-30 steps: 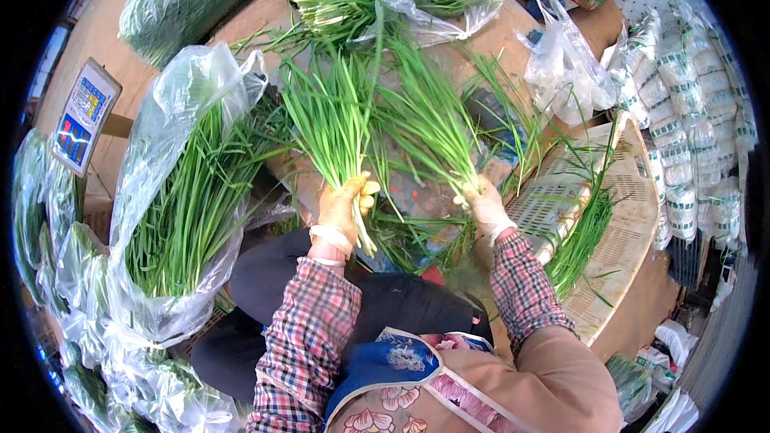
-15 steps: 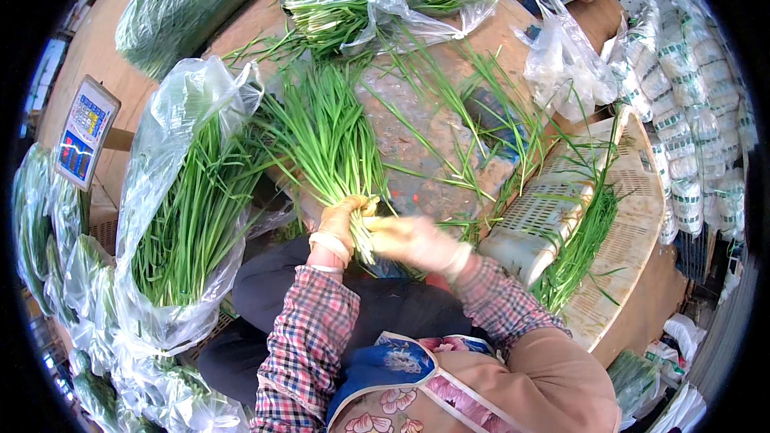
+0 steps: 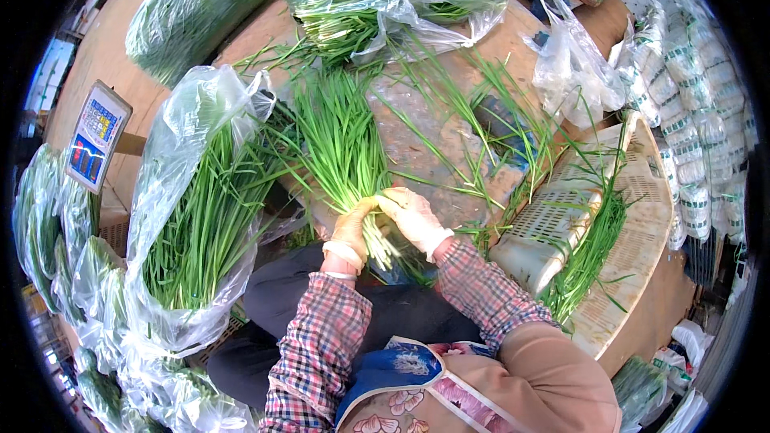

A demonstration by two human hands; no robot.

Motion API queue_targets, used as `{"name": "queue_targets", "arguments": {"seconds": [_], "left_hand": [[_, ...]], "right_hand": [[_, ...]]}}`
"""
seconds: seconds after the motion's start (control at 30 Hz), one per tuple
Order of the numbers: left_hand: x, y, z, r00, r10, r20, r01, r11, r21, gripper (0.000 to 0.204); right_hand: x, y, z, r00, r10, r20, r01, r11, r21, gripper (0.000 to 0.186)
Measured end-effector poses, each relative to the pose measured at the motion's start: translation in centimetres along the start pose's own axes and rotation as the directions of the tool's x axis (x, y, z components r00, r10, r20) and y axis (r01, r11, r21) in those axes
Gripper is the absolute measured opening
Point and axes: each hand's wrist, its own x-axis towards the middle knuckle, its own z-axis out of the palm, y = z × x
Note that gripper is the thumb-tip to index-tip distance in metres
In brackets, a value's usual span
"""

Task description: The person bundles bunches of green onions, weighs them on a scale, and places them into plastic bags.

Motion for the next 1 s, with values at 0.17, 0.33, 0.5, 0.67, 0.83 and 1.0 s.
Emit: {"name": "queue_targets", "arguments": {"seconds": [0.17, 0.33, 0.5, 0.67, 0.83, 1.0], "left_hand": [[0.1, 0.4, 0.3, 0.995, 0.051, 0.086, -0.043, 0.994, -0.098, 0.018], [-1.7, 1.4, 2.6, 0.988, 0.137, -0.076, -0.127, 0.985, 0.118, 0.02], [-1.3, 2.0, 1.5, 0.983, 0.165, -0.083, -0.161, 0.985, 0.056, 0.019], [-1.7, 2.2, 1.7, 0.986, 0.156, -0.056, -0.155, 0.987, 0.032, 0.027], [-2.1, 2.5, 1.4, 0.989, 0.142, 0.026, -0.142, 0.99, -0.018, 0.031], [-4.2, 3.1, 3.1, 0.97, 0.193, 0.146, -0.191, 0.981, -0.03, 0.038]], "right_hand": [[-0.9, 0.9, -0.2, 0.965, -0.247, -0.086, 0.228, 0.955, -0.187, 0.032], [-2.0, 0.8, -1.3, 0.985, -0.09, -0.15, 0.07, 0.989, -0.132, 0.031], [-3.2, 7.7, -7.4, 0.995, -0.033, -0.093, -0.021, 0.853, -0.521, 0.032], [-3.5, 7.4, -10.3, 0.969, 0.246, 0.025, -0.078, 0.399, -0.914, 0.041], [2.0, 4.3, -1.6, 0.964, 0.238, 0.117, -0.066, 0.644, -0.762, 0.034], [4.8, 11.0, 0.6, 0.962, 0.206, 0.177, 0.013, 0.617, -0.787, 0.025]]}}
